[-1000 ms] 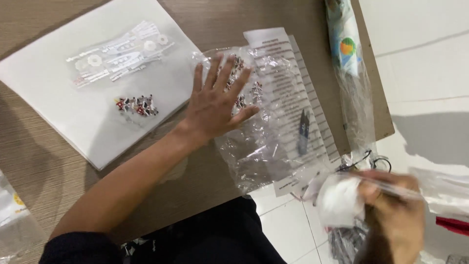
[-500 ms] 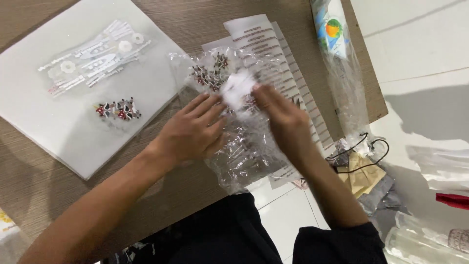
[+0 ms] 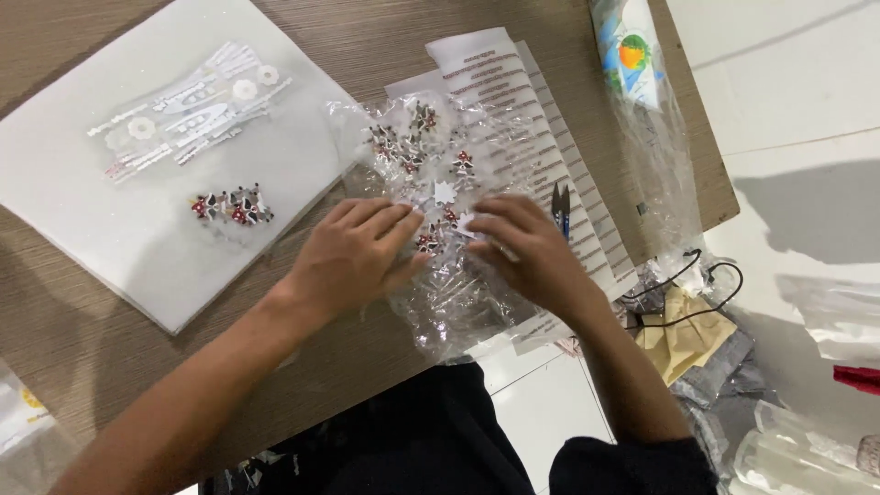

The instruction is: Organizing and placing small decorative label packets into a plastic bag on a workstation using a small tool.

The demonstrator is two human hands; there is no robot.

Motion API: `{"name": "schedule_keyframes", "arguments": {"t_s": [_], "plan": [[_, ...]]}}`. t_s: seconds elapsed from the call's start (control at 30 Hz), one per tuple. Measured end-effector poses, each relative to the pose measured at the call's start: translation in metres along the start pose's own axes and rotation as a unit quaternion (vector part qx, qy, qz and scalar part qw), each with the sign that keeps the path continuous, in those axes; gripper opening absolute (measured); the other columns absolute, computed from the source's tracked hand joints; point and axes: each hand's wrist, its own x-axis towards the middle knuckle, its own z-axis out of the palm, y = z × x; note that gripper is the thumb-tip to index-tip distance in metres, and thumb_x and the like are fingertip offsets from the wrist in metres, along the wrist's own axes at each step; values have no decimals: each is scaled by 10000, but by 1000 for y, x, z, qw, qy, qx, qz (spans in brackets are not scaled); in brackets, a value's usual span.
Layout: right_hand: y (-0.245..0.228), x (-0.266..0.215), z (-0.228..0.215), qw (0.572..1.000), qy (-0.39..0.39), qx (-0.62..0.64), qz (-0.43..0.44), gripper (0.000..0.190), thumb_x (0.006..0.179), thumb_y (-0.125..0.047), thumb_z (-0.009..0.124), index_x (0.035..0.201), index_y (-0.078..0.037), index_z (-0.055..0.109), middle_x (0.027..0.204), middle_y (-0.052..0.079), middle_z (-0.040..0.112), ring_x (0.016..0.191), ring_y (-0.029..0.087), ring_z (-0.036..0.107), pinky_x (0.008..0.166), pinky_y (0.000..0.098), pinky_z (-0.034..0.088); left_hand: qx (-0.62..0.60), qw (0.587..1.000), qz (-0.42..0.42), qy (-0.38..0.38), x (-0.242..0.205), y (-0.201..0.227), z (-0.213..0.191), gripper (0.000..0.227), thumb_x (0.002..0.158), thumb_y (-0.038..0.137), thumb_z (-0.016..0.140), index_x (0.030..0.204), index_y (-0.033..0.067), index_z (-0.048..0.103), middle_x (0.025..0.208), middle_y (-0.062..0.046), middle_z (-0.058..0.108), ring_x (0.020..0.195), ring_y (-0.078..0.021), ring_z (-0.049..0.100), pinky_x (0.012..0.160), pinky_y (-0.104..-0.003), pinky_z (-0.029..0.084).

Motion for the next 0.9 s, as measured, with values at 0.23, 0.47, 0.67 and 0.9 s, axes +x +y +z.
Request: {"name": "schedule_keyframes", "arguments": {"t_s": [0.23,0.47,0.67,0.9], "plan": [[28,-36,-29,942,151,-88,287,255,1066,-315,677,1167,-81,663,1037,133,627,987,331,661,866,464,537,-24,991,-117,-60,2,5,30,710,756,526,821,1335,159,637,1093,-81,702,1021,-288,661,834,-406,542],[49,-49,-15,876,123,-9,466,375,905,-300,831,1190,-139,649,931,46,707,873,235,723,815,426,561,-207,957,-193,-72,20,4,10,513,772,198,859,1242,117,669,848,-67,739,829,-327,738,680,-444,586],[48,-50,-19,862,163,112,468,329,923,-287,825,1160,-82,725,901,78,713,868,267,704,777,448,549,-416,835,-359,5,26,6,-31,203,899,224,791,1053,92,774,892,-145,787,799,-290,786,657,-371,622],[13,-42,-41,882,342,98,308,164,1117,-73,641,1233,15,565,1012,246,648,765,381,672,612,460,546,-527,724,-430,110,18,15,-80,267,875,150,799,1084,-3,737,904,-194,780,773,-231,786,641,-315,664]]}}
